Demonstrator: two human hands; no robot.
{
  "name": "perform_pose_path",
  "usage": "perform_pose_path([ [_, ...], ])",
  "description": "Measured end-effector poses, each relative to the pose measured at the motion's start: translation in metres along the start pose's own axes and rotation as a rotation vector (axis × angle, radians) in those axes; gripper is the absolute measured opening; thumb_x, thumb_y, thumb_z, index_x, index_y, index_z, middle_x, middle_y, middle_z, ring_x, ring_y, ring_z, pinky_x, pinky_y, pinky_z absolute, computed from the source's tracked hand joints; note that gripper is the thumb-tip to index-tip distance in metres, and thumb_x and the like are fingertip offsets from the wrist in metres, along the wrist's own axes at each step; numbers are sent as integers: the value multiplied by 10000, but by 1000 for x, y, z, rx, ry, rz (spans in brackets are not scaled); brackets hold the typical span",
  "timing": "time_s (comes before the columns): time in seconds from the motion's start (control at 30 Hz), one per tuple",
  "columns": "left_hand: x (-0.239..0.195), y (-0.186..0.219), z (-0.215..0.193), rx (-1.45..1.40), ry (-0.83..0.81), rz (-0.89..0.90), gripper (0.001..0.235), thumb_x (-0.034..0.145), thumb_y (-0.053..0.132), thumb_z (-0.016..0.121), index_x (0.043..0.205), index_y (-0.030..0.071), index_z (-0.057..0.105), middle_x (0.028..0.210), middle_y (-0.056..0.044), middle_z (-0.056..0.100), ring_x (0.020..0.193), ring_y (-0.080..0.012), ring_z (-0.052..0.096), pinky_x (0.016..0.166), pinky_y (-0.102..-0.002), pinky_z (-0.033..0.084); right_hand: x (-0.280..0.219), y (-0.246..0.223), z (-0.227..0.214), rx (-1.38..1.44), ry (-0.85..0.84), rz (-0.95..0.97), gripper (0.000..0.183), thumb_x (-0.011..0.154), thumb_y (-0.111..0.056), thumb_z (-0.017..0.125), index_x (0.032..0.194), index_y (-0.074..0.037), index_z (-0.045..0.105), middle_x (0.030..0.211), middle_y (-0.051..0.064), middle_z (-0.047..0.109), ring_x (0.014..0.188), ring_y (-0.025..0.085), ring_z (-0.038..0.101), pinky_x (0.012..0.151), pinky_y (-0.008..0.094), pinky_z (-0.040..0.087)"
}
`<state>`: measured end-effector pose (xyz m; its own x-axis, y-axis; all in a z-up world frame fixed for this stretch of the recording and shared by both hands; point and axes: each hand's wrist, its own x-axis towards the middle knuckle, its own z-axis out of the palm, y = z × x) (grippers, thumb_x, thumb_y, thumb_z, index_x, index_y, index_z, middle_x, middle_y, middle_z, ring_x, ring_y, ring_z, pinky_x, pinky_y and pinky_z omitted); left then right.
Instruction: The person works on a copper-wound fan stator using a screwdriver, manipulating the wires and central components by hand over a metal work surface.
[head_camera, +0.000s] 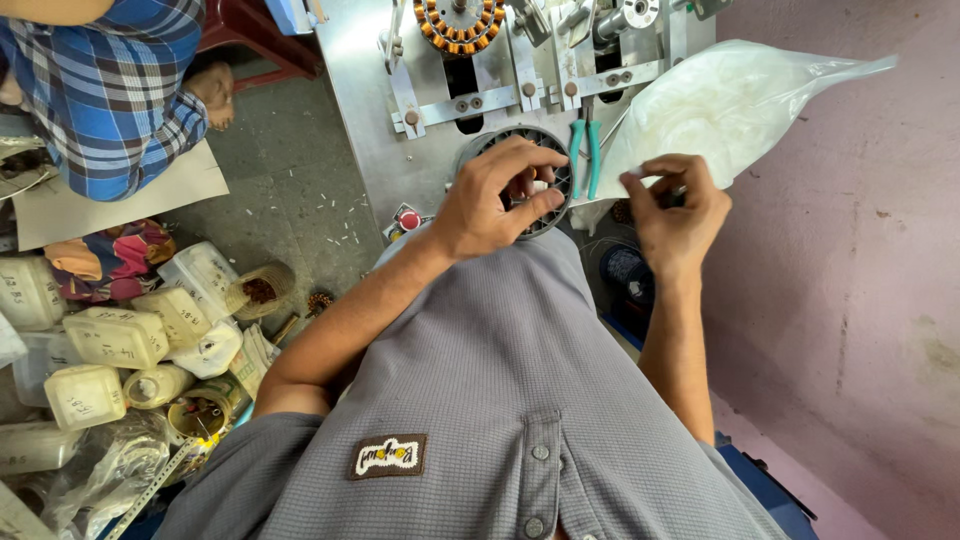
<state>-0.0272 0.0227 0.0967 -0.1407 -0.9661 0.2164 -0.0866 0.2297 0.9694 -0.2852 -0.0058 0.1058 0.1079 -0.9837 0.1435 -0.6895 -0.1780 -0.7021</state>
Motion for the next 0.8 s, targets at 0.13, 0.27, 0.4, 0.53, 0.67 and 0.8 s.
perform_pose_path([
  [0.13, 5, 9, 6, 18, -44, 55, 215, 931, 97, 792, 1123, 64, 701, 999, -55, 689, 862, -191, 693, 783, -310, 578, -11, -58, 9, 63, -60, -219, 195, 901, 11, 871, 1001, -15, 706, 919, 66, 745, 730, 86, 670, 630, 216, 513],
  [0.27, 1, 8, 5, 26, 7, 104, 159, 924, 51, 790, 1057, 51, 702, 992, -72, 690, 931, -223, 700, 836, -338, 570, -10, -75, 16, 79, -53, -258, 152, 875, 49, 850, 967, -20, 750, 952, 76, 756, 680, 76, 616, 577, 230, 451],
  [0.4, -4, 5, 3, -6, 69, 80, 146, 923, 14, 779, 1039, 46, 696, 1015, -70, 687, 926, -202, 701, 809, -318, 573, -12, -73, 18, 302, -118, -129, 176, 941, 69, 781, 1083, -23, 734, 1000, 50, 753, 829, 76, 691, 704, 221, 519],
  [0.53, -5, 4, 3, -9, 114, 143, 152, 888, -8, 798, 994, 56, 711, 1020, -62, 693, 937, -197, 701, 808, -311, 578, -9, -69, 20, 310, -170, -120, 166, 922, 74, 786, 1030, -33, 720, 1020, 56, 734, 812, 85, 666, 707, 228, 515],
  [0.67, -6, 6, 2, -4, 87, 117, 159, 882, -51, 763, 977, 43, 678, 1013, -65, 683, 932, -197, 699, 801, -314, 578, -9, -72, 23, 305, -182, -92, 159, 887, 71, 776, 984, -23, 693, 1058, 79, 701, 784, 106, 631, 633, 243, 488],
  [0.8, -7, 7, 1, 38, 24, 75, 169, 880, -78, 716, 991, 15, 628, 949, -92, 655, 875, -225, 671, 776, -350, 553, -11, -72, 28, 247, -186, -204, 181, 909, 99, 710, 1027, -13, 631, 1020, 84, 684, 875, 166, 679, 737, 285, 538],
])
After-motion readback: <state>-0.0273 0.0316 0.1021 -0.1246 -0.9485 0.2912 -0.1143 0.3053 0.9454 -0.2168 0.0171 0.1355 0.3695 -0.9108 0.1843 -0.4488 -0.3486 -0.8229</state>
